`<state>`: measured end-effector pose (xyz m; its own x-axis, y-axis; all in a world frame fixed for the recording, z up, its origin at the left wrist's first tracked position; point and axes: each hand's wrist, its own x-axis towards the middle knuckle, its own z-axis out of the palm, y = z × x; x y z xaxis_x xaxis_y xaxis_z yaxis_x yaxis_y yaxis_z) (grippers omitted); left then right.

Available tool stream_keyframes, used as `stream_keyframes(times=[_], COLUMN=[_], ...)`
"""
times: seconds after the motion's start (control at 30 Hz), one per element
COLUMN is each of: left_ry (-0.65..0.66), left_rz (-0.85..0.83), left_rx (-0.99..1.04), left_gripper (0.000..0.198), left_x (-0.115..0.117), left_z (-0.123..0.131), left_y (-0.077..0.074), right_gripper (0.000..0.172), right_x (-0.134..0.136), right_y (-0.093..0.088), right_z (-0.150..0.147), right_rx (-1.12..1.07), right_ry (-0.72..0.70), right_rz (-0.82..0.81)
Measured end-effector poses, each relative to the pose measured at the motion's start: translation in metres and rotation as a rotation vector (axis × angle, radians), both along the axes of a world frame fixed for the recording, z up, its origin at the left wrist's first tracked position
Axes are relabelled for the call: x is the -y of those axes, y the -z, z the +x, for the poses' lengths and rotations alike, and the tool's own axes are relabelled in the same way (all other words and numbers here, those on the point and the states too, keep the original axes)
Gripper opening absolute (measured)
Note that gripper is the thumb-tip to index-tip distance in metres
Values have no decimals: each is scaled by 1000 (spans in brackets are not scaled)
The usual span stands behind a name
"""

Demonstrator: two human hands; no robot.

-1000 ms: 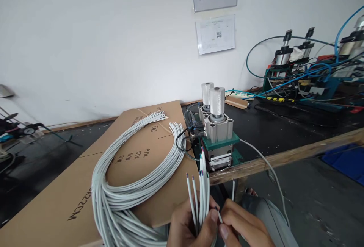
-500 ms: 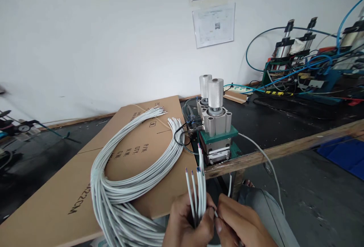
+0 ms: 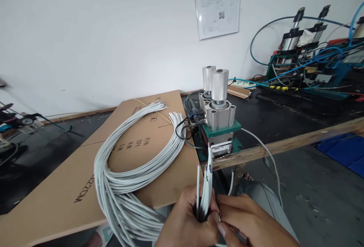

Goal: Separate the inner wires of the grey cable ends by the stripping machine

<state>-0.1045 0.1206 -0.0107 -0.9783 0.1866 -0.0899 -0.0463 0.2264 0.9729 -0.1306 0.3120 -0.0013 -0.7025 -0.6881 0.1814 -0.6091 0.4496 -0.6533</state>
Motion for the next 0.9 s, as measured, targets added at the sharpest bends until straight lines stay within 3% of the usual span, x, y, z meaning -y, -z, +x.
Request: stream_keyframes(times=[0.2, 0.37, 0.5, 0.6, 0.73, 0.9], left_ry=[-83, -167, -217, -231, -46, -155], left_rz=[-167, -111, -161, -41, 156, 346], left_rx=[41, 125, 126, 119, 51, 120], left_gripper=[13, 13, 15, 15, 8, 55], left_x=[-9, -17, -18, -19, -20, -20], left_z=[9, 13, 16, 13, 5, 5], left_y=[-16, -34, -37, -36, -27, -23], right_gripper=[31, 30, 28, 21, 35, 44], right_x=[-4, -8, -10, -9, 4, 31], right_y=[-3, -8, -7, -1, 15, 37], right_z=[-2, -6, -9, -8, -7, -7], right_rx=[-180, -258, -215, -178, -152, -135], right_ry=[-61, -91, -144, -101, -74, -63], right_rz=[-53, -70, -77, -111, -383, -717])
